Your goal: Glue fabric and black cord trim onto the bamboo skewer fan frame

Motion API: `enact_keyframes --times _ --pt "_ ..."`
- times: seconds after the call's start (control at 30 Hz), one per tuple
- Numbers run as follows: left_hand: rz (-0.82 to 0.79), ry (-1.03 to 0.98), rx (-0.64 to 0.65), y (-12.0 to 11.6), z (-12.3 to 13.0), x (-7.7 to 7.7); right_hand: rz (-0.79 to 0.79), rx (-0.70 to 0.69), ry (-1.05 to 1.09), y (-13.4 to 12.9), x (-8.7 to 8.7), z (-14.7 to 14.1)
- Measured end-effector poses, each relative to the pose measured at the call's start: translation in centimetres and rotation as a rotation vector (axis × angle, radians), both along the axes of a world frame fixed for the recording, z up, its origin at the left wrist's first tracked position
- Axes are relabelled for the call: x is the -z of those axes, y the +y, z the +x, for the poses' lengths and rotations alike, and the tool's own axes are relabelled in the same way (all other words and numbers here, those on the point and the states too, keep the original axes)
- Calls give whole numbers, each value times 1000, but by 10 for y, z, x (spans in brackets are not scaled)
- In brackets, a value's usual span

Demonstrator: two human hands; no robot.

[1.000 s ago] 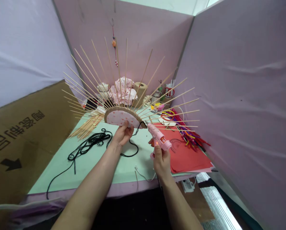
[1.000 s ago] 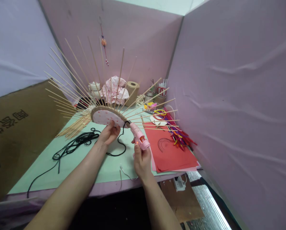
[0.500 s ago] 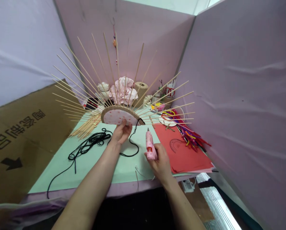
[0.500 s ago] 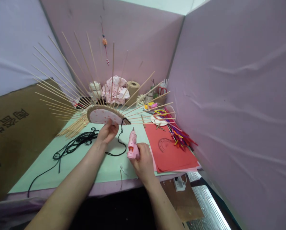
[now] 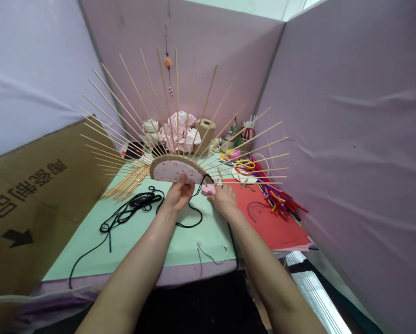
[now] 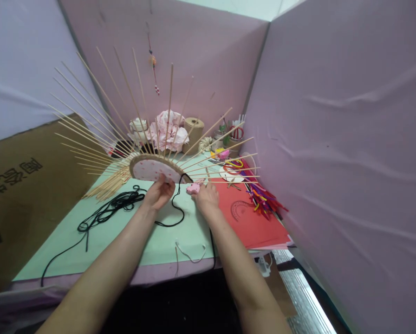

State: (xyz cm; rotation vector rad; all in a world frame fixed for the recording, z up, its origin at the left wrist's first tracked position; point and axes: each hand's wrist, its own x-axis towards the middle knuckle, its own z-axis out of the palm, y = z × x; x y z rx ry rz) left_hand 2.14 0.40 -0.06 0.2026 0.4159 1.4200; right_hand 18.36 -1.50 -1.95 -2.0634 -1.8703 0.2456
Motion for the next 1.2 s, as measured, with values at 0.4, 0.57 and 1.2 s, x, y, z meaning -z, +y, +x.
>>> enact_keyframes --times 0.4,0.57,1.2 --pt "106 83 -23 1 3 5 235 -99 1497 -34 -4 -59" --pt "87 62 -83 2 4 3 269 -60 1240 -43 -18 -43" --pt "-27 151 -37 -5 28 15 297 -296 116 -21 -124 -65"
